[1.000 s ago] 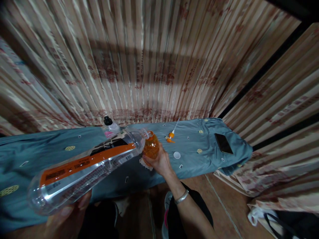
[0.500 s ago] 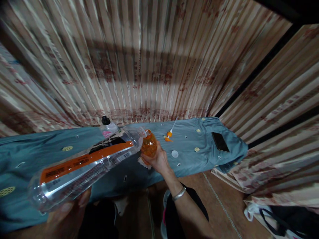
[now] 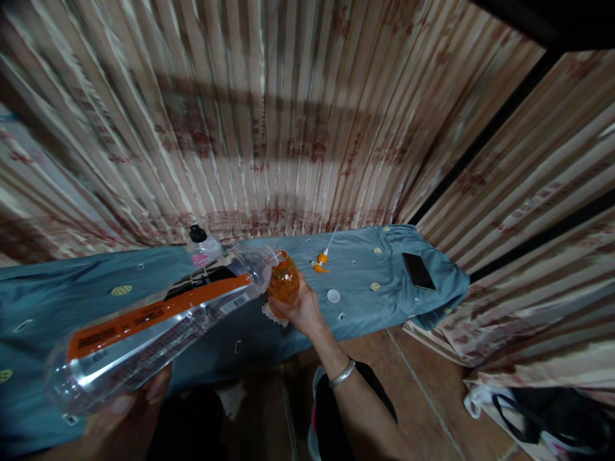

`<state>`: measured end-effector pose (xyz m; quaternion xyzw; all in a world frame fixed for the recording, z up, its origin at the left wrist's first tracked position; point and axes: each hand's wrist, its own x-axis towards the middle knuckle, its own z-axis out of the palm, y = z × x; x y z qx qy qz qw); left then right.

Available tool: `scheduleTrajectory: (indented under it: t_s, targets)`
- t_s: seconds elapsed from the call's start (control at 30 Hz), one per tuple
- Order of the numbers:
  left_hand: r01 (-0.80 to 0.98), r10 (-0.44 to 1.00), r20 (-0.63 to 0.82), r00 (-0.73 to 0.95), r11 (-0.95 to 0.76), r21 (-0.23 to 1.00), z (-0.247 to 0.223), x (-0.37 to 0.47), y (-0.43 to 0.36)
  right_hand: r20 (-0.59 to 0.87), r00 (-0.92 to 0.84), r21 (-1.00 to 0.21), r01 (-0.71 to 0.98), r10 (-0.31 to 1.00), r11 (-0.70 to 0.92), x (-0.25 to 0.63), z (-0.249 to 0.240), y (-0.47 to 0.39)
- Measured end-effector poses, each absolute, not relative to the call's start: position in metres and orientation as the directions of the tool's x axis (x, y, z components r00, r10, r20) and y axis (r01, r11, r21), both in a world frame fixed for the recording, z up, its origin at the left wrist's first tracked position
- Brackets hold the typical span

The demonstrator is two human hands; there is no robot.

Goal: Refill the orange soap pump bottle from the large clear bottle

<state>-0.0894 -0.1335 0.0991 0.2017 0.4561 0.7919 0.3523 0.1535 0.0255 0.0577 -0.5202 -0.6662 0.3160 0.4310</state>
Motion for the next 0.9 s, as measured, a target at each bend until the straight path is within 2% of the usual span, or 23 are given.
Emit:
scheduleTrajectory:
  t_s: [0.17,0.53,0.9]
  targets:
    - [-0.273,0.752,0.109,-0.650,-0.365,0.890,0.104,-0.092,-0.132,0.207,-0.073,-0.873,0.437,0.976,0.218,0.154,0.060,0.024]
    - [-0.333,0.735,0.042,-0.677,-0.357,0.873,0.120,-0.073,-0.135,0.166,-0.088,-0.889,0.417,0.982,0.188,0.151,0.066,0.021]
    - [-0.304,0.759,0.060,-0.648,-0.330,0.894,0.093,-0.100,-0.138,0.203,-0.095,-0.891,0.396,0.974,0.224,0.149,0.063,0.022]
